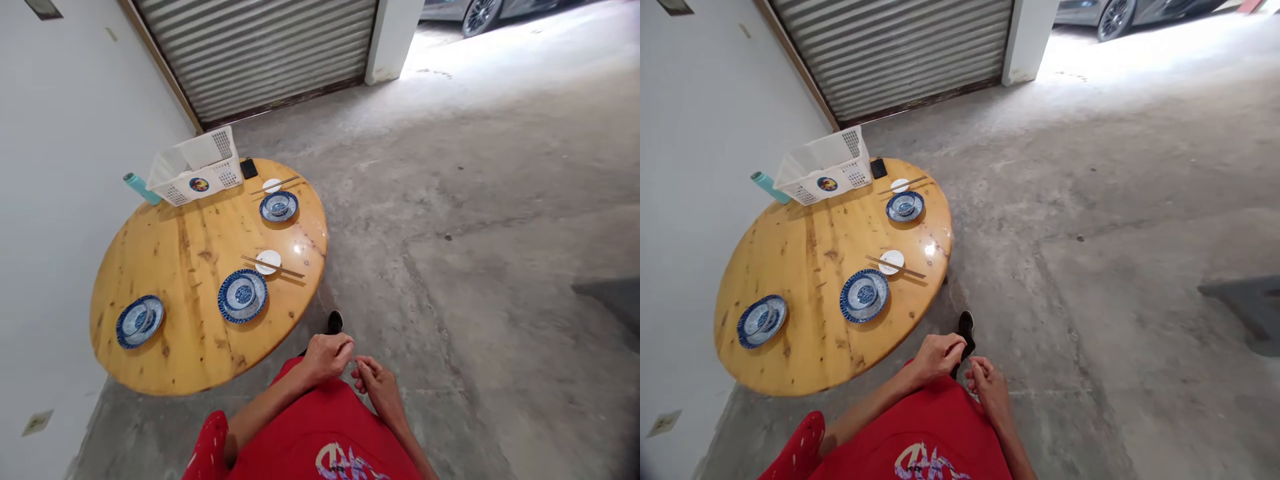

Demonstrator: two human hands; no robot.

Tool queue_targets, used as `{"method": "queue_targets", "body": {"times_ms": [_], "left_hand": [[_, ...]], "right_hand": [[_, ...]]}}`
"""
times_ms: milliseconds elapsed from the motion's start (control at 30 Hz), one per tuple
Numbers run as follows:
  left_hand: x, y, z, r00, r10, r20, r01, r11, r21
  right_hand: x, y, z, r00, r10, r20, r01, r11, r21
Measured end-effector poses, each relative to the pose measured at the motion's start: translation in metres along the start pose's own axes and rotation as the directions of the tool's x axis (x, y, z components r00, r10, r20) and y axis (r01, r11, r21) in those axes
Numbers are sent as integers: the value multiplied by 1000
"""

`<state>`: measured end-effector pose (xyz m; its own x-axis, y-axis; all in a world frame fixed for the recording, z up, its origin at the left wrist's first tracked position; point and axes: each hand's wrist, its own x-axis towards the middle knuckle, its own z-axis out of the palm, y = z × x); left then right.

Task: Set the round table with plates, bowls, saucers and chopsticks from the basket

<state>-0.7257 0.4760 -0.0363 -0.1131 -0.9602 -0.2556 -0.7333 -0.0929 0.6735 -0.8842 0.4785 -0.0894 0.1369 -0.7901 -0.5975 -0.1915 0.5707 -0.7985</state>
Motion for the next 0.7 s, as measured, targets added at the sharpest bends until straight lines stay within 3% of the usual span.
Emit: {"method": "queue_targets", "body": {"times_ms": [200,400,533,633,700], "left_hand": [[121,42,-9,989,146,12,-146,989,40],[224,82,-42,988,150,-41,-151,989,-8],[262,84,-51,994,82,-69,-86,995,-53],[289,81,-54,997,-6,-75,1,997,-78],[314,79,-58,993,-66,-96,57,994,-90]], "right_hand": [[73,-47,-67,995,-15,-98,4,994,-113],[139,-112,-137,977,31,-213,-72,980,-187],[185,-140,-150,978,77,-193,-121,966,-230],[225,-164,-146,988,140,-69,-153,951,-268],[255,-186,-144,993,116,16,-105,944,-314]]}}
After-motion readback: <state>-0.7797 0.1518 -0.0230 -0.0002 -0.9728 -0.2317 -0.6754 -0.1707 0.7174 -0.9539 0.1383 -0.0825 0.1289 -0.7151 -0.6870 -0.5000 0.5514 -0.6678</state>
